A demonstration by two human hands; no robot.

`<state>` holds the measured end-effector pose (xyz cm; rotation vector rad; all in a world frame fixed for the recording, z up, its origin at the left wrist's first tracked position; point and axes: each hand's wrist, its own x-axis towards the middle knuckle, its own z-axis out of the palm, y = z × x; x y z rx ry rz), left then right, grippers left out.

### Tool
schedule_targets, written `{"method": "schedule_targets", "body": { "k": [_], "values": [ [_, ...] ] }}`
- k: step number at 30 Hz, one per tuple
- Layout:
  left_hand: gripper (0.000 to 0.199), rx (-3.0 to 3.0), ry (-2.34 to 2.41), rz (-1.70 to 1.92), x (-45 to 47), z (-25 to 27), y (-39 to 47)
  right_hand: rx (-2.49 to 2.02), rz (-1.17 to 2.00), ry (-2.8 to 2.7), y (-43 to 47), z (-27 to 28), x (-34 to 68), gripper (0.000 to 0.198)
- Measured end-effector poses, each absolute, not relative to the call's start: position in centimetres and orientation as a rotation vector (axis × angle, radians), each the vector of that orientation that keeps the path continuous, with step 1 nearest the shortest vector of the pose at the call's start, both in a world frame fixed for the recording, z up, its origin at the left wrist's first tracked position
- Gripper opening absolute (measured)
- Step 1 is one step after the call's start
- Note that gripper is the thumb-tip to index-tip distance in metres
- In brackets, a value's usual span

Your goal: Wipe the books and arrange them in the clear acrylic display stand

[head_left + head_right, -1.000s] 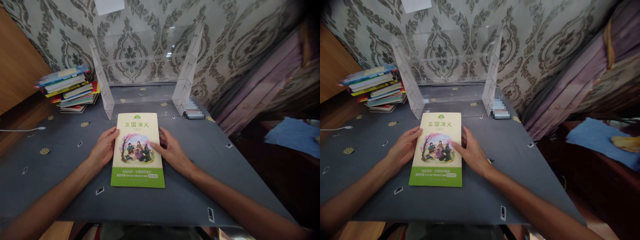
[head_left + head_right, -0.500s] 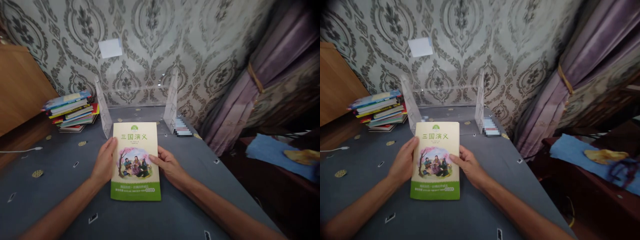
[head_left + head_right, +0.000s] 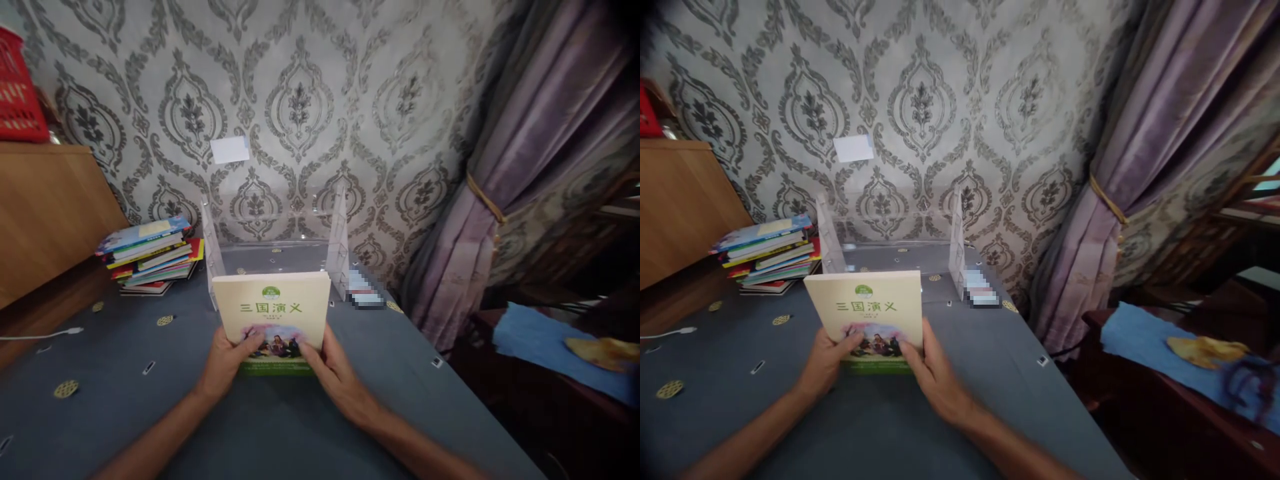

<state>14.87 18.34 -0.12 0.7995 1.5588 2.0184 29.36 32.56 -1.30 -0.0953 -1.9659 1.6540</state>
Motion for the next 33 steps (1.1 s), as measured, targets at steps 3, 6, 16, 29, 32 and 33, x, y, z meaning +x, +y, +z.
{"method": "schedule_targets", "body": {
  "k": [3,6,16,29,32,33],
  "values": [
    [0.043,0.793,1.557,1.97,15.2,-1.0,18.1,-0.124,1.629,-2.058,32.4,-2.2,30.0,0.046],
    [0.047,0.79,1.553,1.955,15.4,-1.2,18.0,-0.165,1.639,-2.108,32.5,-2.7,30.4,0.053],
    [0.042,0.727,1.566,1.857,15.0,-2.5,17.2,-0.18,1.567,-2.235,32.7,-4.3,31.1,0.066],
    [0.063,0.629,1.62,1.933,14.9,-3.8,17.2,-0.224,1.512,-2.223,33.1,-5.7,31.3,0.068],
    [0.06,0.666,1.606,1.9,14.3,-4.1,17.4,-0.218,1.444,-2.288,33.6,-4.7,31.4,0.064],
    [0.06,0.679,1.606,1.897,14.1,-4.1,17.4,-0.202,1.408,-2.306,33.7,-4.4,31.4,0.062]
  ]
}}
